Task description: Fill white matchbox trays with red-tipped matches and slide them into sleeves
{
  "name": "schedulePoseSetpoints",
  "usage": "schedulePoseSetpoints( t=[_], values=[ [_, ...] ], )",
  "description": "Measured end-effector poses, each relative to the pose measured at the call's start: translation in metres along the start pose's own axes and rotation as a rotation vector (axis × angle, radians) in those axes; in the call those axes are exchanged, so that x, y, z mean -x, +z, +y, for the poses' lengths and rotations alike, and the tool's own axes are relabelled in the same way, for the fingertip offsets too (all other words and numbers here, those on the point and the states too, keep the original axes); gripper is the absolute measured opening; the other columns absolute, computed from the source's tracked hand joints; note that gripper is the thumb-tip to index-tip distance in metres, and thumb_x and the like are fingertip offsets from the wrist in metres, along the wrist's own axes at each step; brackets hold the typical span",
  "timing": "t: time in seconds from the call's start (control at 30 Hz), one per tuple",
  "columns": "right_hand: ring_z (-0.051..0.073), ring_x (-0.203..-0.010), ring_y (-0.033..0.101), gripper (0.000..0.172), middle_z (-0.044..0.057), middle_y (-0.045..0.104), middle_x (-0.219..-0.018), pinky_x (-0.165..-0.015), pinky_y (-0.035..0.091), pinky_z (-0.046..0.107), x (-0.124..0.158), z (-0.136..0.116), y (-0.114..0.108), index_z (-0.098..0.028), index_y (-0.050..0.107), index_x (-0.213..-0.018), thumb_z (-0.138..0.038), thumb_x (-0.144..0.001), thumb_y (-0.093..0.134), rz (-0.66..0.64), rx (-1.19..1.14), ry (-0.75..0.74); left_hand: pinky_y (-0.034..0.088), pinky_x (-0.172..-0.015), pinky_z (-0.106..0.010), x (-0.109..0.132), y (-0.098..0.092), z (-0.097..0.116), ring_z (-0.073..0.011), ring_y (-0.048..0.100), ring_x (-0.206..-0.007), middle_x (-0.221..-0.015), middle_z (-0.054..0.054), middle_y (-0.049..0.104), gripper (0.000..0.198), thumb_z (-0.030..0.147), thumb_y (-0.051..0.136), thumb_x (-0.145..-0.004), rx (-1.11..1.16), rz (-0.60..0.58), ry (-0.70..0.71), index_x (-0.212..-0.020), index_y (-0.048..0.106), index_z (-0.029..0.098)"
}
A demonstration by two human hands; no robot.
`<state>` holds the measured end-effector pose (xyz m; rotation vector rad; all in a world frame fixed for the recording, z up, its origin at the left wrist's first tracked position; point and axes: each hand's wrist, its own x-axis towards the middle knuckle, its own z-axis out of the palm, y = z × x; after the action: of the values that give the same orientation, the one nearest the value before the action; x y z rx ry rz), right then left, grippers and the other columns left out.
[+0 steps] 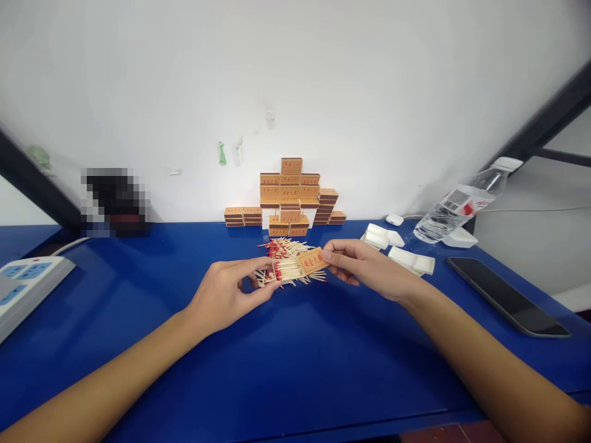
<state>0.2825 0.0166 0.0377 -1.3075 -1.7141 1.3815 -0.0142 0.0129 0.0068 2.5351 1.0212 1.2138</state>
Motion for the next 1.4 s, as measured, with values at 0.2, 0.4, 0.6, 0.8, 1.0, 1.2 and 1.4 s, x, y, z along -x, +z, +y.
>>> schedulePoseSetpoints(
  t=[0.2,0.4,0.6,0.8,1.0,1.2,1.4],
  values=[
    [0.011,-0.061,0.048,0.047,-0.003,0.053,-0.07,-0.051,0.032,0.025,0.004,-0.004,-0.004,-0.021,0.055,-0.081,-0.064,-0.097,0.064,-0.07,0.042,-0.031,0.054,-0.05,-0.02,-0.001,-0.002,0.002,-0.0076,0.064,-0.052,-0.081,-0.001,0.081,0.033,0.034,0.078,-0.091,0.038,0.0,0.009,-0.117,0.078,0.015],
    [0.011,-0.061,0.049,0.047,-0.003,0.054,-0.069,-0.052,0.033,0.024,0.006,-0.007,-0.004,-0.021,0.055,-0.081,-0.064,-0.099,0.06,-0.109,0.073,-0.038,0.054,-0.05,-0.02,-0.003,-0.004,0.005,-0.0093,0.068,-0.057,-0.081,-0.002,0.081,0.032,0.034,0.077,-0.09,0.099,-0.012,-0.033,-0.116,0.078,0.015],
    [0.011,-0.058,0.05,0.048,-0.003,0.055,-0.068,-0.048,0.034,0.024,0.007,-0.005,0.003,-0.022,0.051,-0.078,-0.065,-0.098,0.061,-0.067,0.024,-0.067,0.055,-0.053,-0.021,-0.004,-0.007,0.005,-0.0101,0.066,-0.056,-0.075,0.001,0.079,0.033,0.038,0.08,-0.088,0.124,-0.031,-0.121,-0.115,0.08,0.019],
    [0.01,-0.057,0.051,0.047,-0.003,0.055,-0.068,-0.047,0.037,0.022,0.01,-0.005,0.012,-0.022,0.052,-0.079,-0.064,-0.1,0.06,-0.125,0.022,-0.102,0.054,-0.052,-0.02,-0.006,-0.008,0.009,-0.0083,0.061,-0.053,-0.071,0.002,0.076,0.034,0.034,0.08,-0.089,0.198,-0.115,-0.14,-0.119,0.08,0.018],
    [0.012,-0.059,0.057,0.039,-0.001,0.065,-0.079,-0.043,0.044,0.023,0.008,-0.002,0.029,-0.024,0.053,-0.094,-0.059,-0.096,0.069,-0.111,-0.099,-0.106,0.058,-0.056,-0.021,-0.004,-0.004,0.007,-0.0109,0.067,-0.059,-0.081,-0.001,0.081,0.039,0.037,0.082,-0.088,0.218,-0.092,-0.203,-0.124,0.079,0.021],
    [0.016,-0.065,0.065,0.042,0.003,0.069,-0.084,-0.049,0.053,0.028,0.01,0.0,0.037,-0.024,0.058,-0.138,-0.051,-0.105,0.057,-0.022,-0.033,-0.222,0.059,-0.06,-0.021,-0.003,-0.003,0.003,-0.013,0.074,-0.064,-0.083,0.0,0.083,0.037,0.04,0.086,-0.086,0.27,-0.055,-0.262,-0.119,0.081,0.024],
    [0.013,-0.057,0.058,0.046,0.0,0.066,-0.079,-0.058,0.052,0.03,0.016,0.004,0.047,-0.027,0.054,-0.156,-0.037,-0.114,0.037,-0.056,0.228,-0.316,0.061,-0.061,-0.022,0.0,0.0,0.004,-0.0103,0.069,-0.06,-0.097,-0.002,0.085,0.058,0.048,0.091,-0.077,0.277,-0.057,-0.187,-0.128,0.076,0.024]
  ],
)
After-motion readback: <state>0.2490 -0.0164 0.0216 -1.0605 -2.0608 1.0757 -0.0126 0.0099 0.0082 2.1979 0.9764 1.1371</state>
